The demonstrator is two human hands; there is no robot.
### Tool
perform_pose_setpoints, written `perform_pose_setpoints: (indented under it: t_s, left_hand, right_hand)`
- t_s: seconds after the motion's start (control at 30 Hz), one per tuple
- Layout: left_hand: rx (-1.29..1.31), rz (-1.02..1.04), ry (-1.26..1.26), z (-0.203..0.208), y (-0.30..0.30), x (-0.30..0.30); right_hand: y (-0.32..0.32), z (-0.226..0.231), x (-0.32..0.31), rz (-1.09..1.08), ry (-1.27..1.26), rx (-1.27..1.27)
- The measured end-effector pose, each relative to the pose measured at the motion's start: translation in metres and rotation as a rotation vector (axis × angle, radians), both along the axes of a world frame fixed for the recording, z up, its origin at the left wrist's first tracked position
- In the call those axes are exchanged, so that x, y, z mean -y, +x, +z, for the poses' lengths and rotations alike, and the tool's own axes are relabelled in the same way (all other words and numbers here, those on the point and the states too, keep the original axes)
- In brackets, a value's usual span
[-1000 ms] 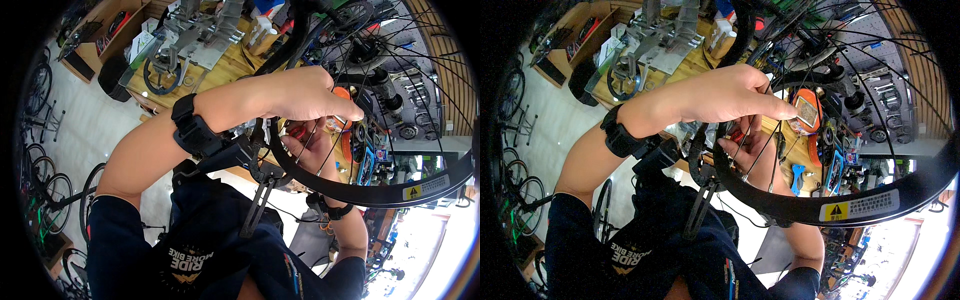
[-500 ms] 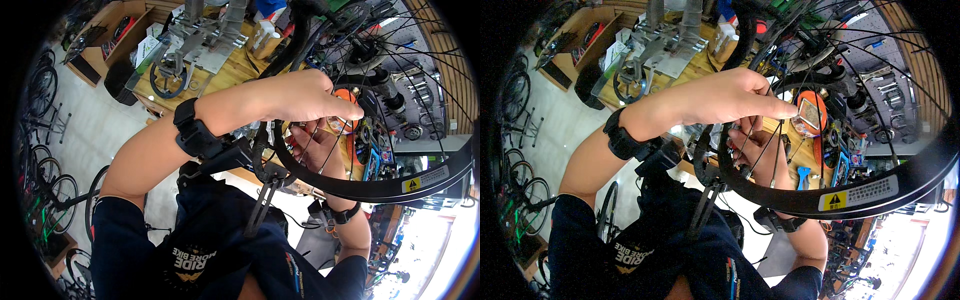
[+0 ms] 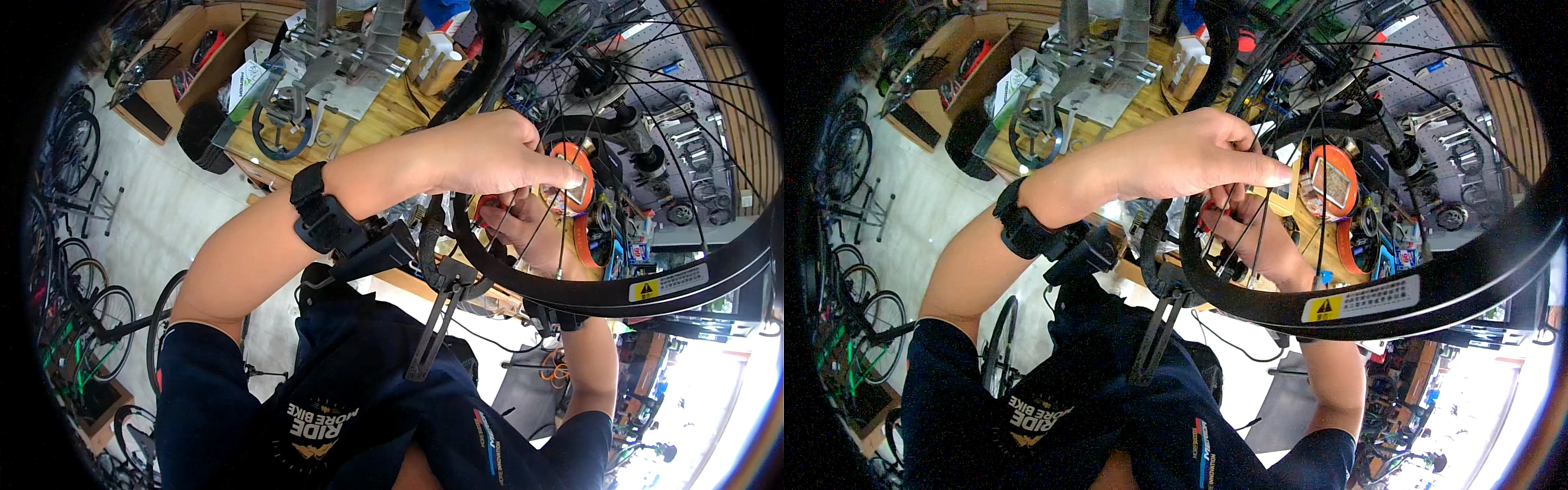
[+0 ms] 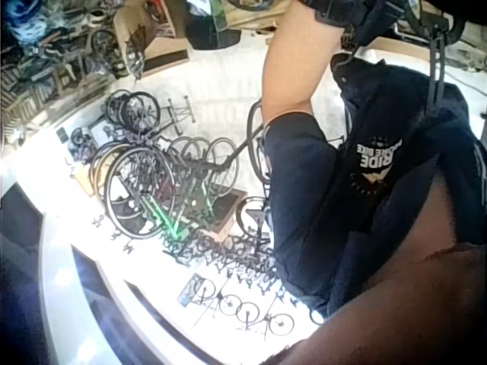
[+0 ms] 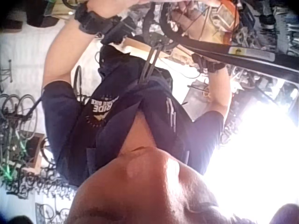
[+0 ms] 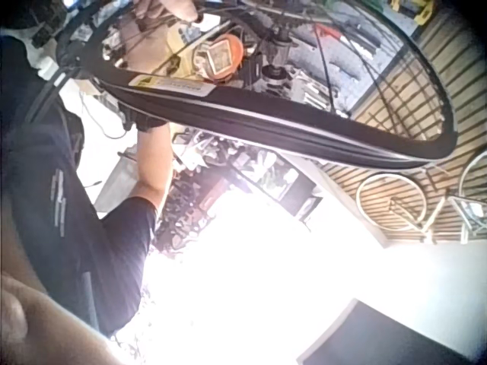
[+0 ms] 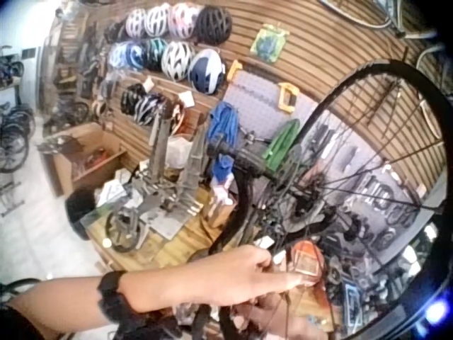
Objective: The person works on a bicycle rim held in a stand, using a red tool to manipulate the spokes and rim tape one section at a time. The person then removes the rim from the stand and holds it while checking the hub and cassette area.
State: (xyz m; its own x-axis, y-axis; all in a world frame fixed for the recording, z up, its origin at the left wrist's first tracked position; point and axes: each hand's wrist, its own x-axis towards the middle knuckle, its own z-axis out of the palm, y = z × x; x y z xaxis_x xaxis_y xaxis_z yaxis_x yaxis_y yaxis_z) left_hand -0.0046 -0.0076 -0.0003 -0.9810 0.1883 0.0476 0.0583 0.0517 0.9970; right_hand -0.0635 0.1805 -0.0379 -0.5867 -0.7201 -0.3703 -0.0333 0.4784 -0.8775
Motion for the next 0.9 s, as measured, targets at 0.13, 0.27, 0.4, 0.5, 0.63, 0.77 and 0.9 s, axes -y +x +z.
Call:
perform_pose_setpoints:
  t_s: [0.13,0.27,0.4,0.5,0.63,0.77,0.9]
  left_hand:
    - [0.014,-0.029,0.048,0.004,-0.002,-0.001]
    - [0.045,-0.050,0.082,0.005,-0.004,-0.001]
    - [0.037,-0.022,0.085,0.009,-0.004,-0.004]
    - [0.085,-0.057,0.225,0.030,0.002,-0.006]
    - [0.114,0.044,0.386,0.068,0.004,-0.017]
    - [0.103,0.024,0.391,0.090,0.009,-0.019]
    - [0.171,-0.012,0.266,0.059,0.006,-0.014]
  right_hand:
    - [-0.028,-0.023,-0.014,0.083,-0.203,0.299]
    - [-0.022,-0.015,-0.006,0.074,-0.284,0.381]
    - [-0.024,-0.004,-0.009,0.097,-0.138,0.294]
    - [-0.002,0.030,-0.008,0.154,-0.215,0.253]
    - [0.022,0.054,-0.011,0.033,-0.399,0.051]
    - [0.016,0.070,-0.021,0.098,-0.356,0.090]
    - [0.006,0.042,-0.029,0.054,-0.070,0.087]
